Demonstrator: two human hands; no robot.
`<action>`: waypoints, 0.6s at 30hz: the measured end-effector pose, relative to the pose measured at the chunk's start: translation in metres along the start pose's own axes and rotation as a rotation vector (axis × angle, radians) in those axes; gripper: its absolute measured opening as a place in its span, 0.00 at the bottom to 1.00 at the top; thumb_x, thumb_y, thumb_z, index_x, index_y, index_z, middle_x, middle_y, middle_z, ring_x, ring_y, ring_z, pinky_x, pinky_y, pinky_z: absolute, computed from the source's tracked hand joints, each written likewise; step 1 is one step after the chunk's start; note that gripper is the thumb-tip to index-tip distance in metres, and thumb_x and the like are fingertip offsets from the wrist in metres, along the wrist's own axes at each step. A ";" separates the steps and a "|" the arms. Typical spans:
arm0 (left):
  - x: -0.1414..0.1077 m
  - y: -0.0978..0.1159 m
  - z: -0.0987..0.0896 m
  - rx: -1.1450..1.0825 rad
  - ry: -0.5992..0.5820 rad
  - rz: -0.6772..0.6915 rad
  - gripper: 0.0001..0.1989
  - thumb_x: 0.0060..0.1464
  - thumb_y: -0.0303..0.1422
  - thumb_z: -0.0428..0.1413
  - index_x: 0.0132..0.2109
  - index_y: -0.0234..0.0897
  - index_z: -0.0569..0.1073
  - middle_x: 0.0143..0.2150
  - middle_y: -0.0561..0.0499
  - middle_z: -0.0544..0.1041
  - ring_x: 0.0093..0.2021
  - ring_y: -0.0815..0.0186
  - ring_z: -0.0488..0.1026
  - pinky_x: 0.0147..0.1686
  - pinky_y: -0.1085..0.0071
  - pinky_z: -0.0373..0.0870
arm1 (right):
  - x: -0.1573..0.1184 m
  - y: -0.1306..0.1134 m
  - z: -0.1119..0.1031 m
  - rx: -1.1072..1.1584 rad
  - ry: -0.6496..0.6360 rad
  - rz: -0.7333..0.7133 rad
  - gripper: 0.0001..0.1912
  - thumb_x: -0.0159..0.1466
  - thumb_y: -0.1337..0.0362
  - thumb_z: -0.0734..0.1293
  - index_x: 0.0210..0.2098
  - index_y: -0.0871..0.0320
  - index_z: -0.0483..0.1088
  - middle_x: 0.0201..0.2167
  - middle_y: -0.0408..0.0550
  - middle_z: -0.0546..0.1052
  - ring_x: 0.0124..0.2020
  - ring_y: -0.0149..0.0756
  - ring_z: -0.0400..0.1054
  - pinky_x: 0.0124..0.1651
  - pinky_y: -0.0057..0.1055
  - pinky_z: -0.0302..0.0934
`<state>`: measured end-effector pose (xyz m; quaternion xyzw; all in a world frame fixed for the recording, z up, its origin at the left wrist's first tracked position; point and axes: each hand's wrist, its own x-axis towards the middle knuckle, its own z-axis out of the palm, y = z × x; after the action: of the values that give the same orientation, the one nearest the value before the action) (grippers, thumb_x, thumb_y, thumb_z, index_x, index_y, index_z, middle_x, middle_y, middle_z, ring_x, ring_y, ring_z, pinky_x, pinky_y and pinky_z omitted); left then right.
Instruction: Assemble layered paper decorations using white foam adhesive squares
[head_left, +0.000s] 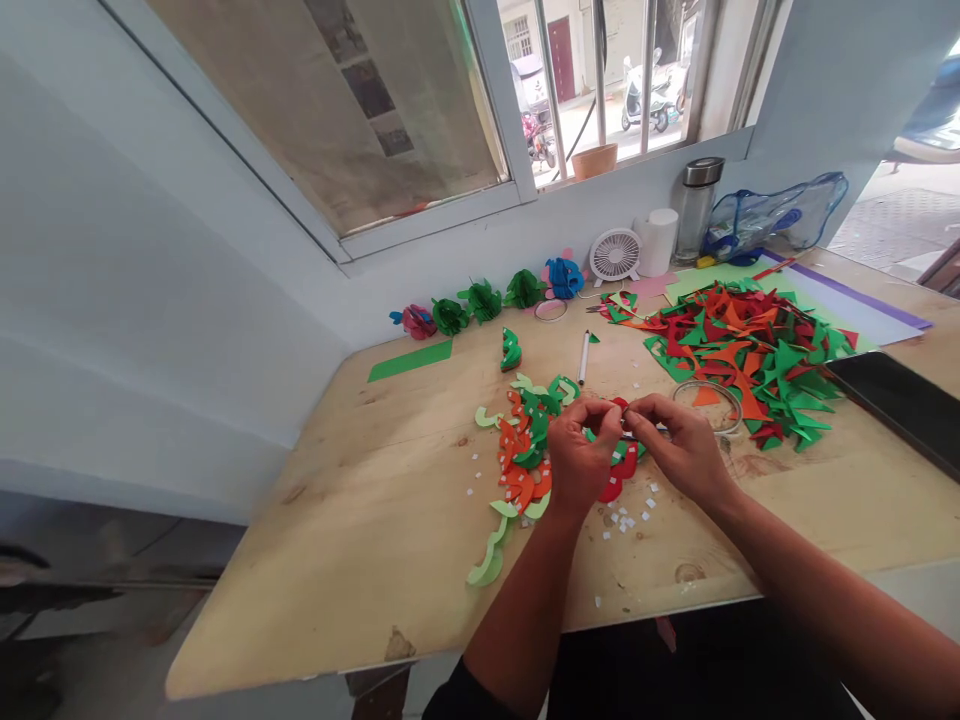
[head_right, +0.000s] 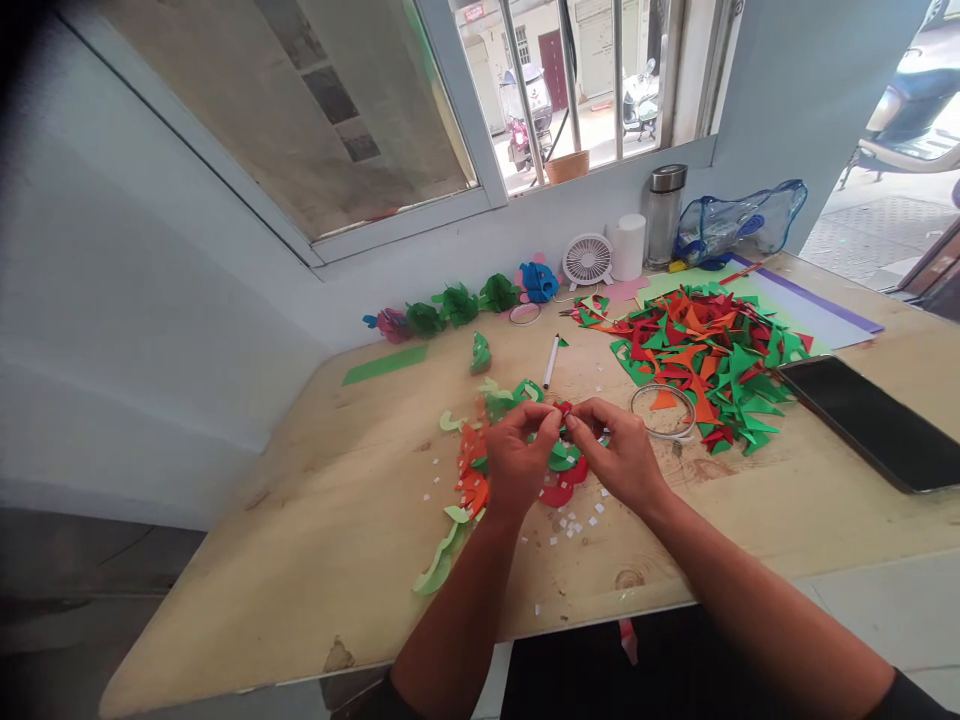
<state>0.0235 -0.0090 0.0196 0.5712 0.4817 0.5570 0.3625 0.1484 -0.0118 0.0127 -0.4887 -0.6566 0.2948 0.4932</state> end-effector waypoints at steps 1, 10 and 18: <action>0.001 -0.001 0.000 -0.020 -0.013 -0.017 0.07 0.50 0.32 0.54 0.28 0.34 0.73 0.26 0.52 0.74 0.26 0.71 0.70 0.30 0.75 0.68 | 0.001 0.001 0.000 0.014 -0.007 0.017 0.10 0.61 0.61 0.61 0.27 0.58 0.69 0.23 0.45 0.74 0.27 0.33 0.66 0.30 0.28 0.58; 0.003 -0.009 -0.003 -0.014 -0.086 -0.002 0.07 0.50 0.33 0.55 0.28 0.34 0.74 0.26 0.53 0.73 0.27 0.71 0.70 0.30 0.75 0.67 | 0.001 0.001 0.000 0.112 -0.027 0.077 0.10 0.60 0.62 0.62 0.25 0.58 0.70 0.23 0.44 0.74 0.26 0.33 0.66 0.30 0.28 0.59; 0.004 -0.012 -0.002 -0.141 -0.122 -0.065 0.07 0.49 0.34 0.55 0.28 0.34 0.73 0.25 0.52 0.74 0.26 0.71 0.70 0.30 0.74 0.68 | 0.003 0.001 -0.003 0.238 -0.065 0.117 0.12 0.59 0.59 0.63 0.25 0.59 0.70 0.22 0.45 0.74 0.25 0.33 0.66 0.29 0.28 0.61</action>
<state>0.0197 -0.0020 0.0098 0.5612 0.4365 0.5415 0.4486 0.1511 -0.0088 0.0143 -0.4541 -0.6031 0.4147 0.5080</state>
